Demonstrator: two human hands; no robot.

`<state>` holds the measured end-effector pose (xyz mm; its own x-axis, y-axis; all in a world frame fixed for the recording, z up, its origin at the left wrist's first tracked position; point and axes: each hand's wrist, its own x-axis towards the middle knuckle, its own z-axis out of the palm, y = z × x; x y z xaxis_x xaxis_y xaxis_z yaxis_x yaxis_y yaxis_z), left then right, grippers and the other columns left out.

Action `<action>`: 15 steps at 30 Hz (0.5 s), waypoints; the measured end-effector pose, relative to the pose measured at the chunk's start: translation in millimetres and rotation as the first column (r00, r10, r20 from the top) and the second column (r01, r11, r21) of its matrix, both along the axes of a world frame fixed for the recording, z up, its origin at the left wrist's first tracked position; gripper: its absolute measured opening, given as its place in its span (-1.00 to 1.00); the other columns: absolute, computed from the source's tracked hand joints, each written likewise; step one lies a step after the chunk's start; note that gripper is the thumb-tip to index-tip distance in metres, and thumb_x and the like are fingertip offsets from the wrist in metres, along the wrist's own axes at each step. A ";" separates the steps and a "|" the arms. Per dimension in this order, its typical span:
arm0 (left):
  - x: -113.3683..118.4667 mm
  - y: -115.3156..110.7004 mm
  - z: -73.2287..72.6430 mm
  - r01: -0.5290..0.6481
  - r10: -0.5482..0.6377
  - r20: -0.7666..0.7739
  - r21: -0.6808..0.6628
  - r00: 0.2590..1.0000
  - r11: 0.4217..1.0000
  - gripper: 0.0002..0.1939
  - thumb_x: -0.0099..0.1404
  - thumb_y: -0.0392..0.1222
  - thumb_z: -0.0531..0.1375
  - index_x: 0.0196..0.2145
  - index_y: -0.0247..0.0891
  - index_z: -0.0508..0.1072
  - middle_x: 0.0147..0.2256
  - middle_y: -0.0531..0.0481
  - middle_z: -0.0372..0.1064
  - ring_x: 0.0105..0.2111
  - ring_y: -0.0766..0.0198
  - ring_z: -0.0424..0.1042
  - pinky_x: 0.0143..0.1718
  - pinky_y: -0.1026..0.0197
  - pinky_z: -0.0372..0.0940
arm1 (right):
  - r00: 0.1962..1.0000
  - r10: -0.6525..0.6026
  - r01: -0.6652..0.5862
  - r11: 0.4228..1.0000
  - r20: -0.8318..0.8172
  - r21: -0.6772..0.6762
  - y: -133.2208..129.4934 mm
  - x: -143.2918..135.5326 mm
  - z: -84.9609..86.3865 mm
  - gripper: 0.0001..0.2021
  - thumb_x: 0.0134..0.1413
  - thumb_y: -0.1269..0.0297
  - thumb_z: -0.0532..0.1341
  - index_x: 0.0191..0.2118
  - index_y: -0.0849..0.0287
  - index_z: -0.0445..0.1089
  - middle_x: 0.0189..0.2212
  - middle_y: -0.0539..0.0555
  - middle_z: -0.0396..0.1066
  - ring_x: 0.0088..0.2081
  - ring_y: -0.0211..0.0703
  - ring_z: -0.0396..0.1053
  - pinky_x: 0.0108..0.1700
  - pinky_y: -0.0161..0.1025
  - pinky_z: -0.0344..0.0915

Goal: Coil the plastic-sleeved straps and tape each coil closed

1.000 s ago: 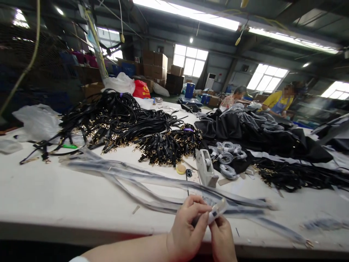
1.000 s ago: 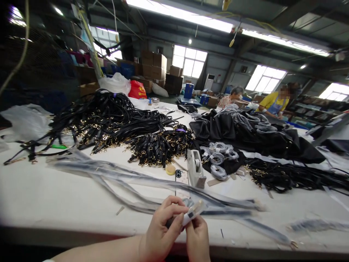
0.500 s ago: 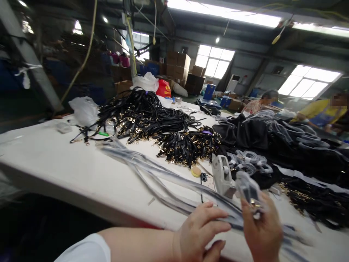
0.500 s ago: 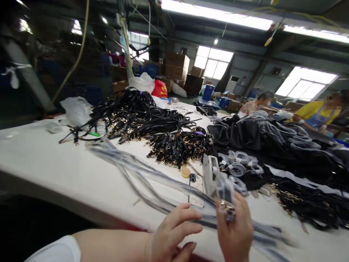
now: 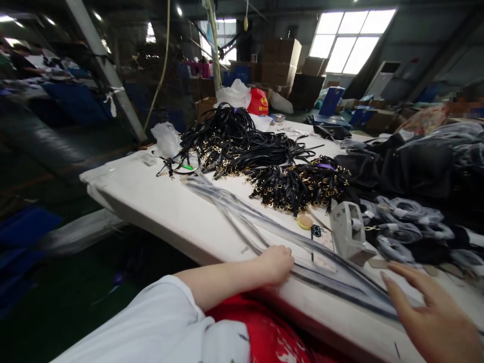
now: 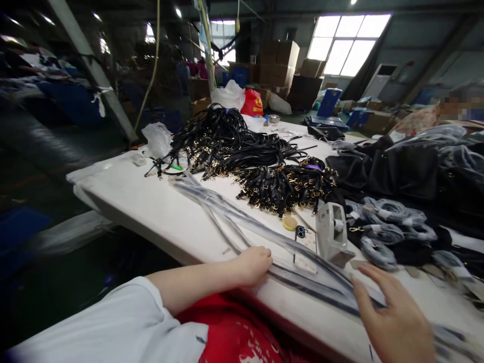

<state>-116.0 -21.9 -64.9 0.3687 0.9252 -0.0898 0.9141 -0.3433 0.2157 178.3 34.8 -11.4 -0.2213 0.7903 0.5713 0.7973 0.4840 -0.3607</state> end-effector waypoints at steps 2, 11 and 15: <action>-1.3 2.5 -3.3 -0.012 0.012 0.015 -0.006 1.000 1.000 -0.80 0.25 -0.31 0.11 -0.25 -0.43 0.51 -0.20 -0.31 0.40 -0.16 -0.02 0.41 -0.18 0.04 0.34 | 0.997 0.074 -0.074 0.984 -0.006 -0.165 -15.9 -5.9 -14.5 -0.59 0.05 -0.18 0.13 -0.22 -0.01 0.49 -0.13 0.11 0.52 -0.10 0.15 0.47 -0.30 -0.06 0.40; 23.1 -8.4 22.4 0.108 -0.105 0.342 0.009 0.934 0.994 -0.83 0.25 -0.08 0.23 -0.33 -0.20 0.56 -0.26 -0.03 0.47 -0.29 0.24 0.43 -0.23 0.28 0.29 | 0.718 -0.260 -0.528 0.401 -0.646 -0.749 -65.4 -40.9 -70.5 -0.52 0.05 -0.21 0.19 -0.32 0.16 0.56 -0.32 0.19 0.59 -0.21 0.17 0.54 -0.08 0.06 0.43; 54.4 -24.3 30.5 0.254 -0.115 0.689 -0.104 0.716 0.962 -0.77 0.25 -0.05 0.20 -0.41 -0.23 0.55 -0.41 -0.01 0.46 -0.38 0.25 0.40 -0.30 0.28 0.25 | 0.191 -0.459 -0.635 0.616 -0.868 -0.466 -82.8 -62.9 -45.6 -0.76 -0.01 0.03 0.37 -0.33 0.08 0.47 -0.43 -0.03 0.51 -0.38 -0.19 0.47 -0.30 -0.32 0.42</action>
<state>-61.6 -46.3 -34.4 0.5573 0.8250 0.0937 0.4265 -0.3813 0.8202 115.4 -48.0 -57.0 -0.1164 0.9544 -0.2750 -0.4248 -0.2982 -0.8548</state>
